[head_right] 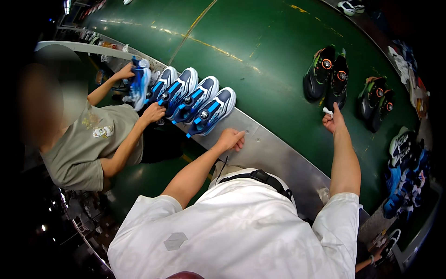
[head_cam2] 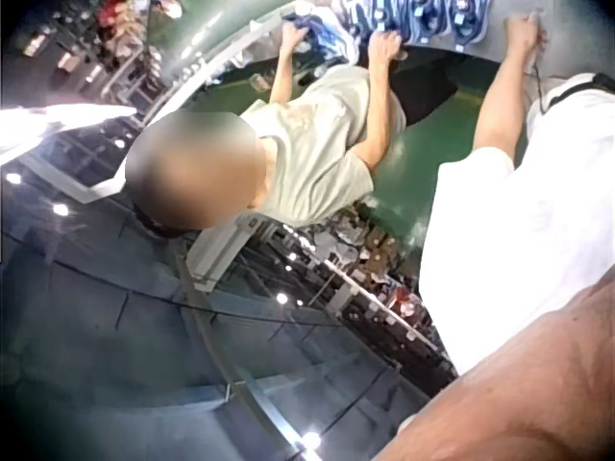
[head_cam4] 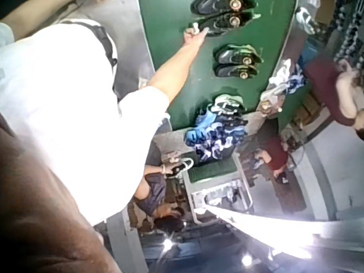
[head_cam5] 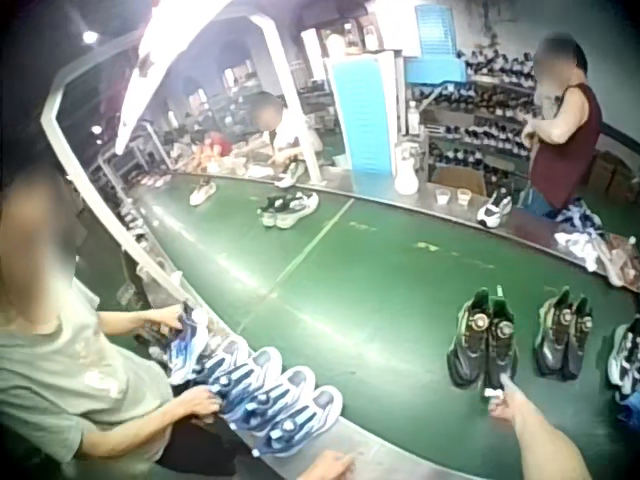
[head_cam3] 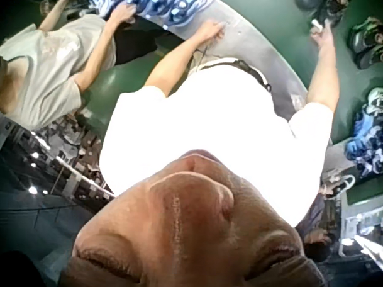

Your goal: The person handles shoes on a conveyor belt, lifting pairs to show their soles to the camera and turning a dial on each shoe.

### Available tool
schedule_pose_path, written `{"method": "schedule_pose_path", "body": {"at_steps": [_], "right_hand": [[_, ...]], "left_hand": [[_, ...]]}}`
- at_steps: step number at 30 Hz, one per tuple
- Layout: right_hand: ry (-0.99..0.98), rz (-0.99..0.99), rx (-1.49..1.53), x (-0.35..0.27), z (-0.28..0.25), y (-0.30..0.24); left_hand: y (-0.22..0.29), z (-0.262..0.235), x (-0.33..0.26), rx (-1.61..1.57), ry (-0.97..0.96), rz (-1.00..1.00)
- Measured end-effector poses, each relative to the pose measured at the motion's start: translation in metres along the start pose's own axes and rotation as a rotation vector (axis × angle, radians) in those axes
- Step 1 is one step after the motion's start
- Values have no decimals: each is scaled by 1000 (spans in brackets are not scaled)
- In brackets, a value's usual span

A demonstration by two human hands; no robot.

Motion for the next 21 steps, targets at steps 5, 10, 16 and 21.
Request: {"method": "schedule_pose_path", "body": {"at_steps": [5,10,16,21], "right_hand": [[112,-190,55,1,4,-6],[329,-426,-169,-2,-25,-15],[750,-578,-1209,-35,-12,-62],[796,-571,-1546,-35,8,-77]], "left_hand": [[1,-3,13,36,-18,-132],[1,-3,22,1,-44,-156],[5,3,15,-8,0,-201],[8,6,16,21,9,-197]]}}
Point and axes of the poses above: each hand's wrist, its own x-axis towards the middle knuckle, its own z-axis out of the palm, y = z × x, the point moved 3 cm from there along x, towards the middle knuckle, and after that the axes turned 13 degrees about -x, right-handed, at the moved point
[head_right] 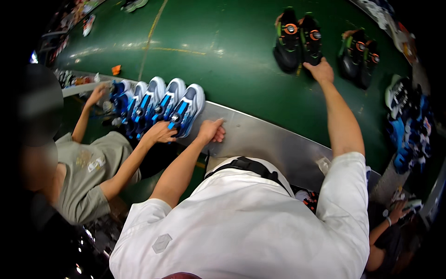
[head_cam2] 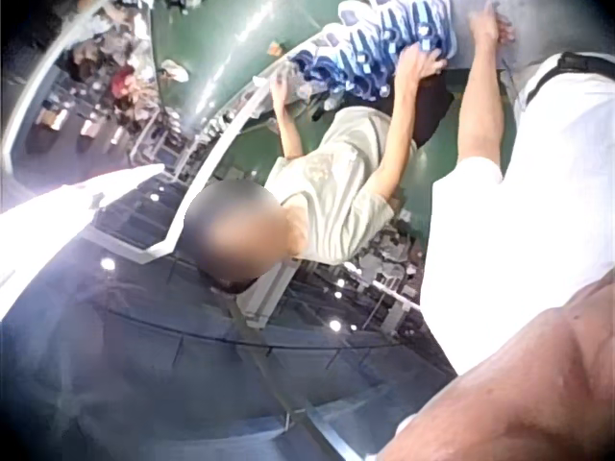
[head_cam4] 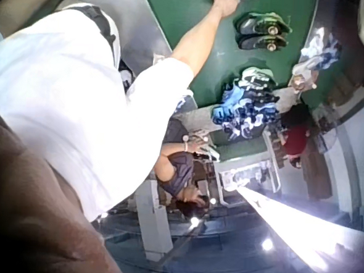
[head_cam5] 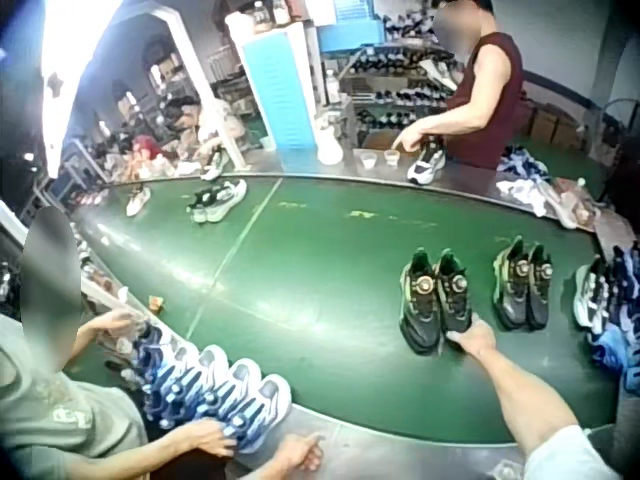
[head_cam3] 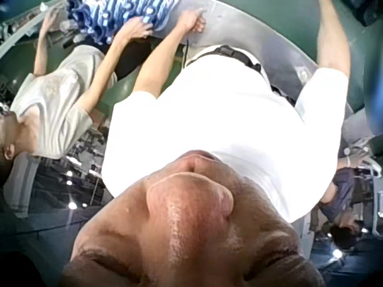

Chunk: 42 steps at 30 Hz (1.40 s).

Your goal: The person handles shoes on a conveyor belt, lifting pairs to show their soles to the camera and turning a dial on each shoe.

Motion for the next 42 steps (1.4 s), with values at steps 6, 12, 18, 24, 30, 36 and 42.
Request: {"method": "schedule_pose_path", "body": {"at_steps": [6,12,18,24,30,36,42], "right_hand": [[165,-85,120,-5,16,-39],[317,11,469,-35,33,-11],[113,-98,445,-171,105,20],[244,-209,134,-228,149,38],[374,-102,22,-233,142,25],[329,-40,3,-230,141,27],[181,84,86,-243,128,51]], "left_hand": [[2,0,-5,31,25,-4],[7,1,1,64,34,3],[8,-1,0,91,82,-9],[5,-6,4,92,72,9],[10,-3,-4,101,74,7],[12,2,-2,105,76,-9],[-21,14,19,41,46,-56]]}}
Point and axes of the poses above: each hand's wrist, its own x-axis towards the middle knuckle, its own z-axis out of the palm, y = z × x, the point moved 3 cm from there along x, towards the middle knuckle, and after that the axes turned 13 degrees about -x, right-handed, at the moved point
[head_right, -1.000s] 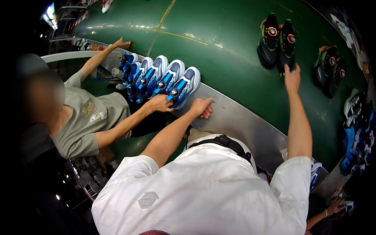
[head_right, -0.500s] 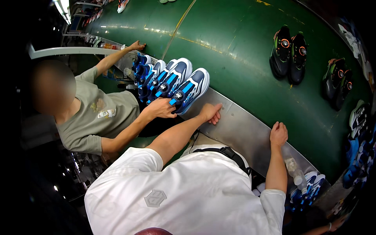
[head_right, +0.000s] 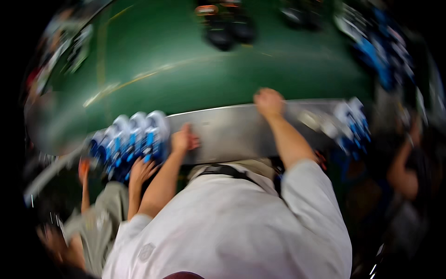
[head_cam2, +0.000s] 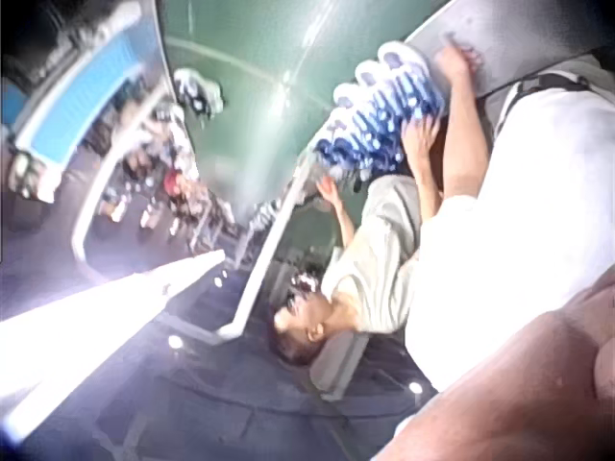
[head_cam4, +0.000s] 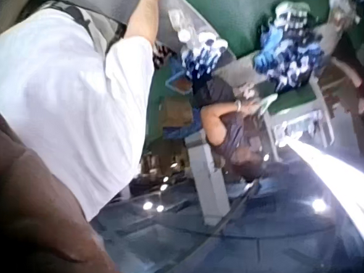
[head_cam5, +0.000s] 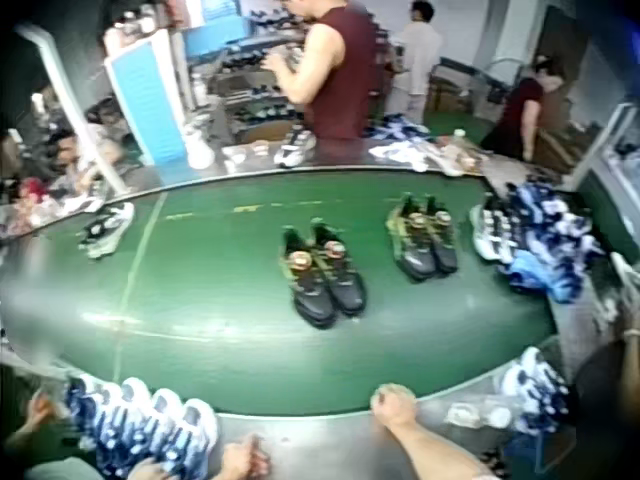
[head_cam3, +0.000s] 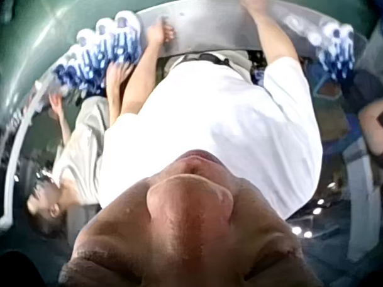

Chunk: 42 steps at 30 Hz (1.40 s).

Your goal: The person handles shoes on a conveyor belt, lifting pairs to show their soles to the camera and turning a dial on each shoe.

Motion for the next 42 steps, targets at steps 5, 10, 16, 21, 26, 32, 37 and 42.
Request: {"method": "schedule_pose_path", "body": {"at_steps": [5,10,16,21,26,32,37,42], "right_hand": [[169,-34,50,19,1,25],[138,0,4,4,-6,9],[196,3,19,0,-6,10],[165,10,45,-2,-2,8],[126,11,60,-2,-2,7],[86,8,49,0,7,9],[41,-17,89,-1,5,11],[32,-34,118,-3,6,7]], "left_hand": [[23,31,-27,112,27,94],[20,9,-27,123,21,73],[20,12,-24,139,25,89],[15,6,-19,139,12,86],[17,4,-18,182,24,74],[17,4,-18,175,45,53],[16,4,-14,173,73,52],[14,-7,-11,165,75,41]]}}
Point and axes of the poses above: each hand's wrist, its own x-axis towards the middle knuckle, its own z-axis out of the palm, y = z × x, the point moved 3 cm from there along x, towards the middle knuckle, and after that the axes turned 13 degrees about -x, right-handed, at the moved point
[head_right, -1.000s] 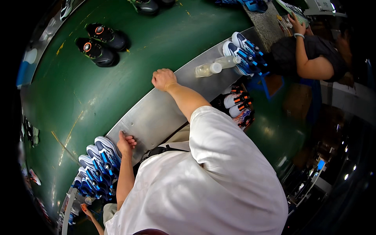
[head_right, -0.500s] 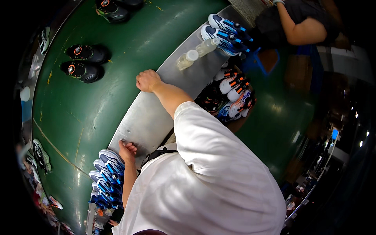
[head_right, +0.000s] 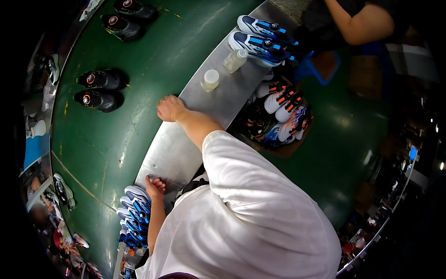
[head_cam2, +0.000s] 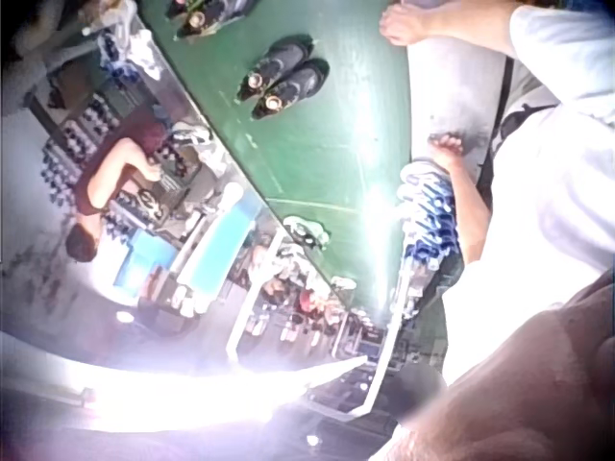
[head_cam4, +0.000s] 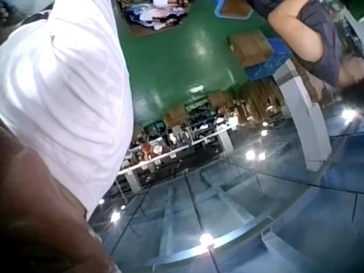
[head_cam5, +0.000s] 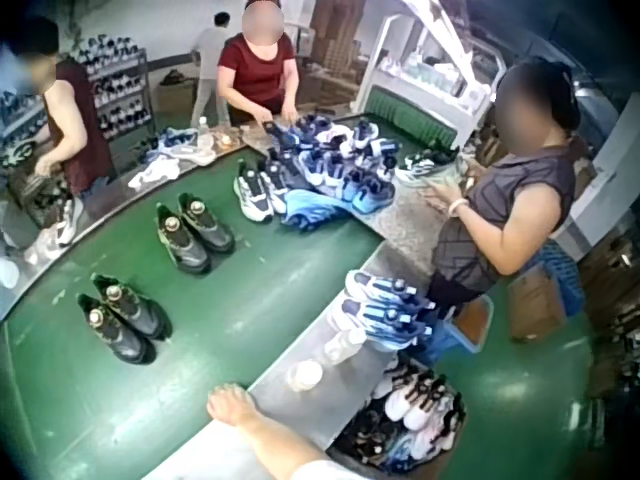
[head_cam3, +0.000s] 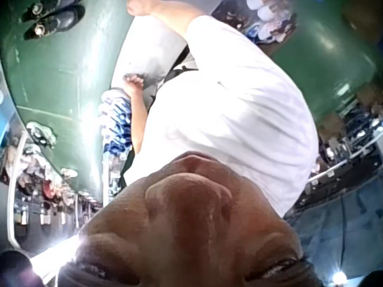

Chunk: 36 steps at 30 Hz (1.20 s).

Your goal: The person handles shoes on a conveyor belt, lifting pairs to show their soles to the camera and turning a dial on each shoe.

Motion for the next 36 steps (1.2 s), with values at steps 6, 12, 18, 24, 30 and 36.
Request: {"method": "schedule_pose_path", "body": {"at_steps": [6,12,18,24,30,36], "right_hand": [[-46,-10,40,2,-5,1],[-1,-28,61,1,-3,3],[114,-61,109,-1,-6,-7],[61,-27,28,0,-10,-2],[185,-43,-11,-2,-6,-8],[124,-6,-75,0,-11,-8]], "left_hand": [[2,-1,1,1,-15,12],[-22,4,-20,-35,-64,141],[-73,2,-65,185,-81,208],[-93,-10,-64,79,-167,166],[-85,-28,-64,152,-201,126],[-91,-38,-42,68,-287,49]]}}
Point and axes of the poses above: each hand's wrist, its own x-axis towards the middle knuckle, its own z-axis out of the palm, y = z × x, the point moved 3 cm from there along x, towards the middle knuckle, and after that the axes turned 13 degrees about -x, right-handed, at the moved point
